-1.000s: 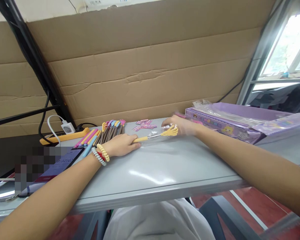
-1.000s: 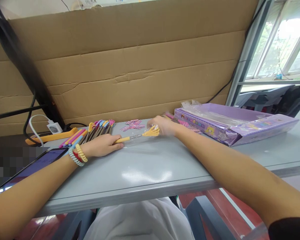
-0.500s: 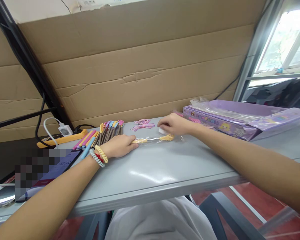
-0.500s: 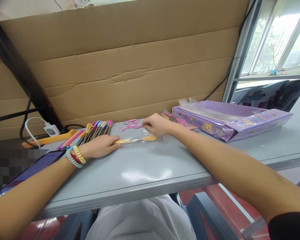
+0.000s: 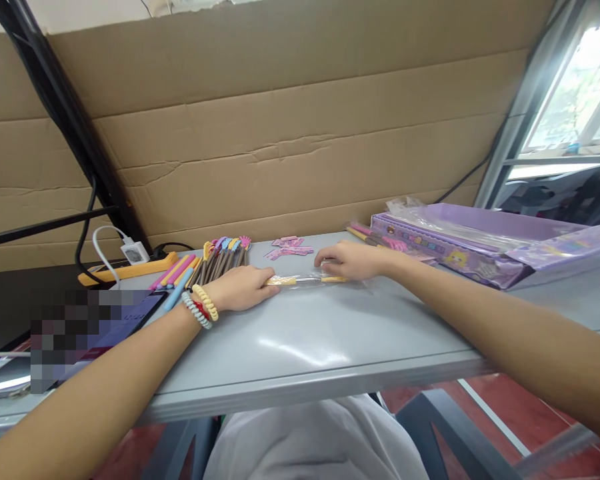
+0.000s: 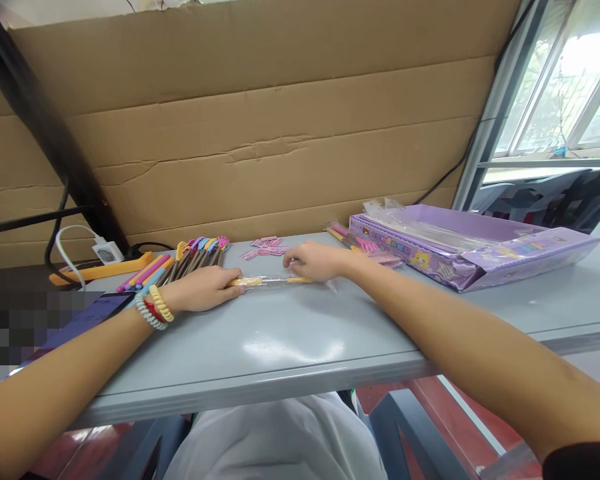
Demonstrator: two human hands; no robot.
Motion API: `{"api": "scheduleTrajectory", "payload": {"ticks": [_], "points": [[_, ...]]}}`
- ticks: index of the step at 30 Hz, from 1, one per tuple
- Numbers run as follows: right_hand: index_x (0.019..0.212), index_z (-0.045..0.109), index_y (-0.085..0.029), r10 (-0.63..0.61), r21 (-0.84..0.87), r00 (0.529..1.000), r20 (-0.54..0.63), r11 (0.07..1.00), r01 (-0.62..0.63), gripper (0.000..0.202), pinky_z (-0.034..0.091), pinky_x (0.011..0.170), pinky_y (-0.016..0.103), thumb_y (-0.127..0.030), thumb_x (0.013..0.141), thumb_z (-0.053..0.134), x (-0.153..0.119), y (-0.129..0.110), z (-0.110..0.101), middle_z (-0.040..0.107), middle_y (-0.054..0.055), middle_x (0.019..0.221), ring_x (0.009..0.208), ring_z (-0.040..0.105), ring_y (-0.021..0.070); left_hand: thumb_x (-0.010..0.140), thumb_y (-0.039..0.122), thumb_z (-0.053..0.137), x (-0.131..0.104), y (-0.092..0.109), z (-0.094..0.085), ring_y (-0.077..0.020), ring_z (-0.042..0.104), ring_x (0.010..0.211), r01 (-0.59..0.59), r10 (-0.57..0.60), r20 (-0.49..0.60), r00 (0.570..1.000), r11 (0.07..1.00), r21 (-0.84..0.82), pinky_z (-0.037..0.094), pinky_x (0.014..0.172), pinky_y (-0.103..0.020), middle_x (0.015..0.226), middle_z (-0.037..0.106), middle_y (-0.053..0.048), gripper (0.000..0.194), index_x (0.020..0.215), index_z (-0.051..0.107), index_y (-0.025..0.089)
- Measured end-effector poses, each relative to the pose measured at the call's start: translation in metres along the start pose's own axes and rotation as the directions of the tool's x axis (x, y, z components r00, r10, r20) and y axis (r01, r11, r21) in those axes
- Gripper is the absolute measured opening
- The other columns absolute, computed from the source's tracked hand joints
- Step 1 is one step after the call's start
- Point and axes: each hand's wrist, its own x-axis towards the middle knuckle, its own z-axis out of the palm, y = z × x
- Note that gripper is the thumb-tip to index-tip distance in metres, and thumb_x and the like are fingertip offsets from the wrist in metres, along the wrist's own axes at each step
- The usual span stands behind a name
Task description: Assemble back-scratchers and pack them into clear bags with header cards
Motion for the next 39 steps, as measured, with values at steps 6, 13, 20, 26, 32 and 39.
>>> {"api": "scheduleTrajectory", "payload": {"ticks": [6,13,20,26,32,39], "points": [[0.103,0.066,-0.021,-0.012,0.005,1.0,0.022,1.0,0.012,0.03,0.037,0.062,0.026,-0.025,0.083,0.044,0.0,-0.002,0.0,0.065,0.004,0.074,0.072,0.056,0.0176,0.09,0.052,0.029,0.0,0.0,-0.001,-0.0212,0.059,0.068,0.003,-0.003,0.016,1.0,1.0,-0.012,0.035,0.056,-0.029,0.08,0.064,-0.006,0.04,0.093,0.054,0.021],[0.082,0.063,-0.018,-0.033,-0.015,0.921,-0.388,0.999,0.03,0.017,0.034,0.057,0.024,-0.023,0.078,0.048,-0.004,0.005,-0.007,0.059,0.0,0.06,0.054,0.049,0.0123,0.09,0.053,0.028,0.001,-0.001,-0.001,-0.0207,0.058,0.065,0.008,-0.008,0.018,1.0,1.0,-0.011,0.033,0.054,-0.029,0.075,0.063,-0.006,0.041,0.09,0.053,0.02],[0.096,0.059,-0.015,0.073,0.059,0.705,-0.706,0.997,-0.044,0.021,0.042,0.066,0.028,-0.023,0.081,0.047,-0.003,0.015,-0.012,0.067,0.008,0.085,0.072,0.06,0.018,0.093,0.045,0.024,0.003,0.006,0.003,-0.0244,0.061,0.067,0.152,-0.142,-0.119,0.983,0.985,0.079,0.032,0.054,-0.031,0.076,0.065,-0.008,0.039,0.094,0.054,0.02],[0.1,0.065,-0.016,0.072,-0.042,0.939,-0.335,0.995,-0.091,0.03,0.044,0.078,0.03,-0.018,0.085,0.039,0.005,0.021,0.003,0.069,0.01,0.102,0.093,0.062,0.0228,0.092,0.048,0.025,0.003,0.006,0.004,-0.0244,0.061,0.066,0.158,-0.151,-0.092,0.984,0.985,0.066,0.033,0.055,-0.031,0.076,0.065,-0.008,0.041,0.094,0.055,0.02],[0.12,0.059,-0.019,0.08,-0.035,0.996,-0.027,0.996,-0.081,0.038,0.043,0.074,0.03,-0.033,0.089,0.041,0.009,0.023,0.014,0.069,0.01,0.103,0.093,0.061,0.024,0.089,0.052,0.029,0.001,0.005,0.0,-0.0229,0.059,0.063,0.102,-0.103,0.003,0.995,0.994,0.041,0.034,0.055,-0.031,0.074,0.065,-0.007,0.042,0.096,0.056,0.02],[0.122,0.057,-0.018,0.157,0.042,0.985,-0.069,0.987,-0.154,0.046,0.04,0.065,0.027,-0.046,0.089,0.043,0.008,0.032,0.01,0.069,0.008,0.09,0.078,0.061,0.0199,0.089,0.053,0.029,0.001,0.004,-0.001,-0.0228,0.059,0.063,0.091,-0.091,0.027,0.995,0.996,0.019,0.035,0.056,-0.031,0.076,0.065,-0.008,0.043,0.098,0.055,0.02]]}}
